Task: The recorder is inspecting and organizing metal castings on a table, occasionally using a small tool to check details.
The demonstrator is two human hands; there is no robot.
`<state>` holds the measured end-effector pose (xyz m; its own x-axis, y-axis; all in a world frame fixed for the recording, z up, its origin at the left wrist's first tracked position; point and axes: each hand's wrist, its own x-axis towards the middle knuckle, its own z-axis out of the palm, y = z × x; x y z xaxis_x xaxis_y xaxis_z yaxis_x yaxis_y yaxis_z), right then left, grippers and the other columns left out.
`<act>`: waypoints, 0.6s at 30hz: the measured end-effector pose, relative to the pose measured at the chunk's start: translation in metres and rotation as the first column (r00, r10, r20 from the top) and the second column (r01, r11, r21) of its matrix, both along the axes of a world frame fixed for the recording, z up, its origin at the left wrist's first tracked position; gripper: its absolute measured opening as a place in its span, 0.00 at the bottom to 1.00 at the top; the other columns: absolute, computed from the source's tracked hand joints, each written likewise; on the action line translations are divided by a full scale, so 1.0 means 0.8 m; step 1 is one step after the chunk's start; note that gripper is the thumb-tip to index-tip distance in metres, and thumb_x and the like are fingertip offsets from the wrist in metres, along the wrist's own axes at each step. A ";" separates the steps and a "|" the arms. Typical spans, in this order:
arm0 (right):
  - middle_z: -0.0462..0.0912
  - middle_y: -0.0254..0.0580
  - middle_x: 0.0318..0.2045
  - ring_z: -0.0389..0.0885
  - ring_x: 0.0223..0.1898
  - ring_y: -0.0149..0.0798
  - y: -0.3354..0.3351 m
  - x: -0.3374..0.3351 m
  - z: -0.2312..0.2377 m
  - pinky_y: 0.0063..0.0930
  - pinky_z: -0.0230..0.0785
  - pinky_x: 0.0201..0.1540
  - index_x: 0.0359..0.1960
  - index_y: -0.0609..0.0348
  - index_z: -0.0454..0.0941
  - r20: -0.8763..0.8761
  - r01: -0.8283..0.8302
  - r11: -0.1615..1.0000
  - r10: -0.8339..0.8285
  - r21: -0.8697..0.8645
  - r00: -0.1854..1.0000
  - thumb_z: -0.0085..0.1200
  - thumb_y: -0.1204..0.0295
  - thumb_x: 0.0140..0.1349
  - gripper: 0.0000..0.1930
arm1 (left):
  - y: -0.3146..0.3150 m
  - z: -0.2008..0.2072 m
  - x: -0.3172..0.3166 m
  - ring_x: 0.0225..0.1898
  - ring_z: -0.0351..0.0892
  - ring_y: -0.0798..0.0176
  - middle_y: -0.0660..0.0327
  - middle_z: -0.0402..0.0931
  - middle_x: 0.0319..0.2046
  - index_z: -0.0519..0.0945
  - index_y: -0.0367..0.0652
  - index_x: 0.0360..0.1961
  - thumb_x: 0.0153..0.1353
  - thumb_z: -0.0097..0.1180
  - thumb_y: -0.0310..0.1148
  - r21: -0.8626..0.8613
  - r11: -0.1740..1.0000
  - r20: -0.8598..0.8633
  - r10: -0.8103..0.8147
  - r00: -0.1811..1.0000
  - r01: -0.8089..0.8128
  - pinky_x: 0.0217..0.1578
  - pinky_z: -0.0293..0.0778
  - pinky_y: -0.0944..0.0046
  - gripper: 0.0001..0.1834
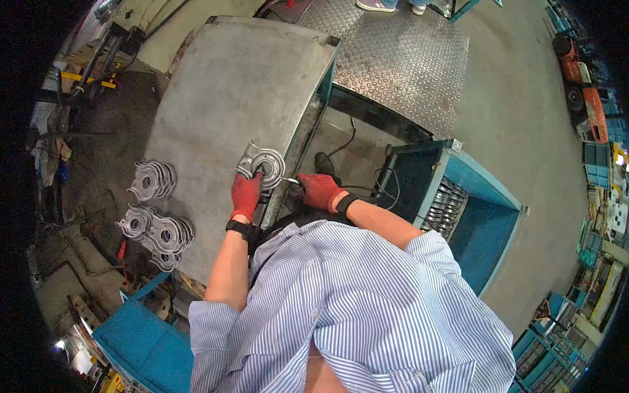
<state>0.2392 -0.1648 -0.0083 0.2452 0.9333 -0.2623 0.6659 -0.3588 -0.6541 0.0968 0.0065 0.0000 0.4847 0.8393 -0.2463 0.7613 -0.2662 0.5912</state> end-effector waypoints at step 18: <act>0.79 0.57 0.32 0.77 0.37 0.58 -0.006 -0.027 0.007 0.48 0.68 0.39 0.41 0.62 0.69 -0.007 0.134 0.991 -0.134 -0.016 0.991 0.50 0.59 0.56 0.19 | -0.010 0.005 0.001 0.48 0.72 0.43 0.45 0.74 0.44 0.72 0.34 0.45 0.50 0.61 0.48 -0.025 0.998 -0.110 0.053 0.993 -0.056 0.47 0.68 0.52 0.29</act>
